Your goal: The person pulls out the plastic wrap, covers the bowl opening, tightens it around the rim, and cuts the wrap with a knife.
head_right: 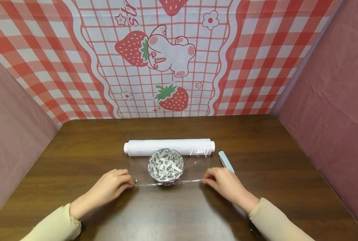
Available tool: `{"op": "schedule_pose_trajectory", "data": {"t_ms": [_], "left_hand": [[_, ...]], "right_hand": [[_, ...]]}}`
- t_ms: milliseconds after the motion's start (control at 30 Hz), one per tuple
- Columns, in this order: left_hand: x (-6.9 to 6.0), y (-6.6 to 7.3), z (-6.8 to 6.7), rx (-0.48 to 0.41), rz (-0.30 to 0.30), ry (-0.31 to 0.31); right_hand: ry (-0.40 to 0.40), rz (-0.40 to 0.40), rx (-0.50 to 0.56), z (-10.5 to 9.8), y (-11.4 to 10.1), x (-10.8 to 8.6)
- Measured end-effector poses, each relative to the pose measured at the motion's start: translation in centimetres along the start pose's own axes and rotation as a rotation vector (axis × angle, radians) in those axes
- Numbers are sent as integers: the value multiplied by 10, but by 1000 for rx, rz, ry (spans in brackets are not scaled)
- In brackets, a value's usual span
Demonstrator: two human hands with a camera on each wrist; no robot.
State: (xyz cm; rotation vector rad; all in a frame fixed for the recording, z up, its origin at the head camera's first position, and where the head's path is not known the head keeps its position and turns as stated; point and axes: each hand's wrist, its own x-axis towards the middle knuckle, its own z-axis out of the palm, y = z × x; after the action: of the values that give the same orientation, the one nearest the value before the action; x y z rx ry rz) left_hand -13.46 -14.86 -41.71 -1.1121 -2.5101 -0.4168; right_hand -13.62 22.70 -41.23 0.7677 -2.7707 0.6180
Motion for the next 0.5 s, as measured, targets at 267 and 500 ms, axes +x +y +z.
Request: {"op": "schedule_pose_trajectory", "data": {"t_ms": [267,500], "left_hand": [[13,-2,4,-53,-162,-62],[26,-8,11,-244,-371,-84]], "right_hand": [[22,82,-31,5,-3,12],[58,146,-26,12,-6,24]]}}
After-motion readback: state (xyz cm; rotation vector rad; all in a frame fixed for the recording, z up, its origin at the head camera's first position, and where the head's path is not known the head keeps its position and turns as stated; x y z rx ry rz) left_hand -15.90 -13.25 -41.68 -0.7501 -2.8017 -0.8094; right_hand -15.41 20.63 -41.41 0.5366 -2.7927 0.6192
